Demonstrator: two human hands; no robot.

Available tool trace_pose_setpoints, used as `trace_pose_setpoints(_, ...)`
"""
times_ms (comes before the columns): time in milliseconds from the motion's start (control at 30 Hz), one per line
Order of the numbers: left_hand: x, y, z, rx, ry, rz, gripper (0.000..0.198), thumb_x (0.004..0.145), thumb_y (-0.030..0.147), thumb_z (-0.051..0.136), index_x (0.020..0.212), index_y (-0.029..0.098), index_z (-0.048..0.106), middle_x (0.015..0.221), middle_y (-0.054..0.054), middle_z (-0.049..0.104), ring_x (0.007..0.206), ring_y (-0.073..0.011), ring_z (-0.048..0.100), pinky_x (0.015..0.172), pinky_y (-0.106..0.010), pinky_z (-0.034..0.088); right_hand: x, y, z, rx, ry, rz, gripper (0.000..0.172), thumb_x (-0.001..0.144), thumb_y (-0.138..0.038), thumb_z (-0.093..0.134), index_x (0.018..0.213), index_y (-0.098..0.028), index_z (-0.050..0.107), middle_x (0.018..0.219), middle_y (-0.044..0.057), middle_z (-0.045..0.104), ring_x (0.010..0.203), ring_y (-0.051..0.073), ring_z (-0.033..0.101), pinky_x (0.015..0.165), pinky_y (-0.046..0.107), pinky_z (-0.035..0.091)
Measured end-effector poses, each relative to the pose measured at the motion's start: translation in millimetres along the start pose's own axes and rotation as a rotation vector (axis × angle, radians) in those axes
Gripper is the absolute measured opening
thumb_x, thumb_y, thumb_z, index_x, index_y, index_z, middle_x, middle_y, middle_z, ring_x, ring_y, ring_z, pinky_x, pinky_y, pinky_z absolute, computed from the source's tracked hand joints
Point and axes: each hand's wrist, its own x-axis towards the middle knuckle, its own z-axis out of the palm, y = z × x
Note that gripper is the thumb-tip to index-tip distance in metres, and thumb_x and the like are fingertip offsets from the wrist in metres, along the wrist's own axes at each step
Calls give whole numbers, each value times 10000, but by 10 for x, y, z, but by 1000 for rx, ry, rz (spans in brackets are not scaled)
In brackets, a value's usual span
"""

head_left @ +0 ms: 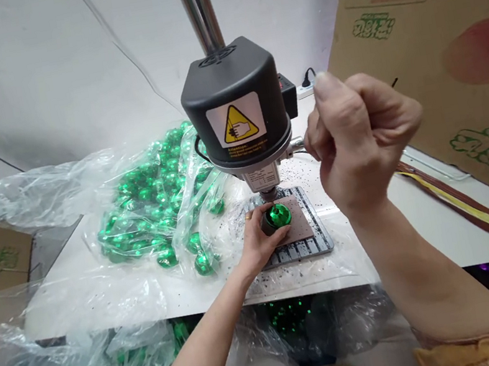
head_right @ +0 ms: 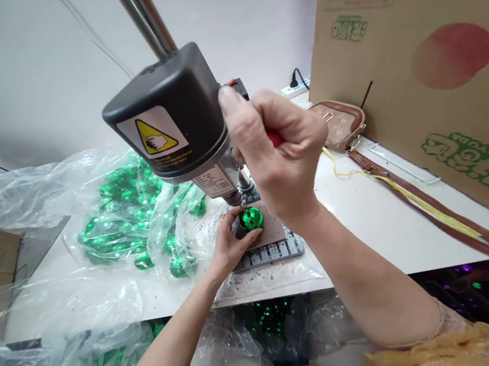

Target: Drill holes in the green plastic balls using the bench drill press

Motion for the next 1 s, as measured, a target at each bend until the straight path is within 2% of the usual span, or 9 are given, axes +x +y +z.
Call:
trace_pose_setpoints(167, -20, -21, 17, -17, 7, 19, 518, 722, 327, 870, 1181, 239, 646, 1182, -97, 632, 1170, -314, 574, 1041, -494, 455, -193, 43, -40, -18, 58, -111, 464, 886, -191, 610, 515, -198, 330, 439, -65, 308, 397, 50, 277, 448, 298, 245)
trace_pose_setpoints(500, -24, -4, 14, -35, -3, 18, 513, 729, 322, 861, 1190, 251, 647, 1177, -88, 649, 1146, -311, 575, 1026, -488, 450, -348, 204, -159, -56, 113, -184, 508, 872, -261, 616, 500, -195, 276, 440, -73, 238, 374, 49, 233, 405, 292, 206)
trace_pose_setpoints(633, -32, -22, 16, -14, -7, 27, 521, 734, 342, 860, 1198, 250, 642, 1185, -89, 646, 1143, -306, 580, 1017, -475, 458, -379, 218, -186, -72, 83, -200, 537, 870, -252, 615, 509, -185, 223, 433, -69, 246, 376, 44, 228, 394, 280, 191)
trace_pose_setpoints(833, -32, -31, 14, -2, -4, 37, 516, 740, 369, 857, 1191, 244, 640, 1176, -94, 645, 1133, -306, 582, 999, -464, 467, -400, 259, -203, -21, 62, -258, 519, 836, -141, 601, 527, -171, 185, 453, -65, 262, 401, 27, 217, 411, 267, 168)
trace_pose_setpoints(1000, -34, -41, 18, -5, 1, 34, 522, 736, 371, 860, 1196, 248, 647, 1170, -91, 644, 1138, -309, 581, 998, -459, 469, -414, 288, -249, -7, 19, -312, 500, 837, -136, 579, 548, -174, 173, 447, -65, 255, 399, 33, 225, 416, 268, 202)
